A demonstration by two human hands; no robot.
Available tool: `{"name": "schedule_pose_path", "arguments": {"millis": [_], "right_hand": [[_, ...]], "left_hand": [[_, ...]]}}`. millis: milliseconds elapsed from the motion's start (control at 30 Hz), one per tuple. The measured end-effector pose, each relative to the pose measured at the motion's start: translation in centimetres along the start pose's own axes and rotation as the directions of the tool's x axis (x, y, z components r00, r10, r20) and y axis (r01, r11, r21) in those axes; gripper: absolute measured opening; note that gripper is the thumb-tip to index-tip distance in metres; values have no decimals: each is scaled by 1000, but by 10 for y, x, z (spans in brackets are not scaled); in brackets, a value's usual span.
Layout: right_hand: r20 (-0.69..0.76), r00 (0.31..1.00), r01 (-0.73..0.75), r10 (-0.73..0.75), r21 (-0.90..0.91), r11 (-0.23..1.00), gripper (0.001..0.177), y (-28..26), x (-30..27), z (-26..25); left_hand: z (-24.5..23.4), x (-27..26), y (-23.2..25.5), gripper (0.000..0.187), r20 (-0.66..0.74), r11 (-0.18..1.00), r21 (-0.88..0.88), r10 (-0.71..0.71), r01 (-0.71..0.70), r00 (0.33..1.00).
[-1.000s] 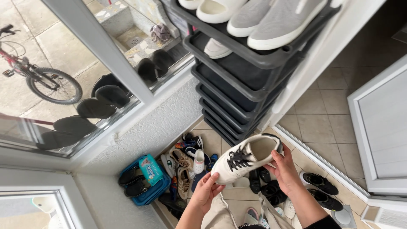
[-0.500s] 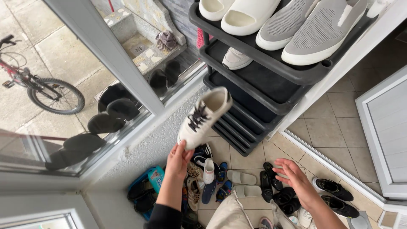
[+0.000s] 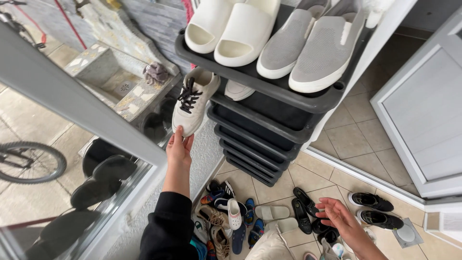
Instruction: The person gathers various shoes from the floor and places them onto a multi-tier shoe rack. They handle slippers, sneakers, and casual shoes one by one, arranging them on the shelves.
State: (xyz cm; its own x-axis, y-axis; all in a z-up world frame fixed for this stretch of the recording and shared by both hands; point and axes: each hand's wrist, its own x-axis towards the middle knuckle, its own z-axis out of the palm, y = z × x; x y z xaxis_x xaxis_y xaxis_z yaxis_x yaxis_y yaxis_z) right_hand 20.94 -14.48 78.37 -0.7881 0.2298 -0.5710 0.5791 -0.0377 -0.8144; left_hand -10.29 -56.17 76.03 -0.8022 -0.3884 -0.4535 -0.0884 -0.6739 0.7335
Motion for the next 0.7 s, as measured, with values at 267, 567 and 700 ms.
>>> {"name": "schedule_pose_path", "arguments": {"millis": [267, 567, 700], "right_hand": [[-82, 997, 16, -9, 87, 996, 40, 8, 1, 0], [-159, 984, -63, 84, 129, 990, 42, 7, -5, 2], [-177, 980, -66, 91, 137, 988, 43, 27, 1, -7]], "left_hand": [[52, 49, -22, 35, 14, 999, 32, -35, 34, 999], [127, 51, -28, 47, 17, 993, 22, -113, 113, 993], [152, 70, -39, 56, 44, 988, 67, -139, 136, 989]]}}
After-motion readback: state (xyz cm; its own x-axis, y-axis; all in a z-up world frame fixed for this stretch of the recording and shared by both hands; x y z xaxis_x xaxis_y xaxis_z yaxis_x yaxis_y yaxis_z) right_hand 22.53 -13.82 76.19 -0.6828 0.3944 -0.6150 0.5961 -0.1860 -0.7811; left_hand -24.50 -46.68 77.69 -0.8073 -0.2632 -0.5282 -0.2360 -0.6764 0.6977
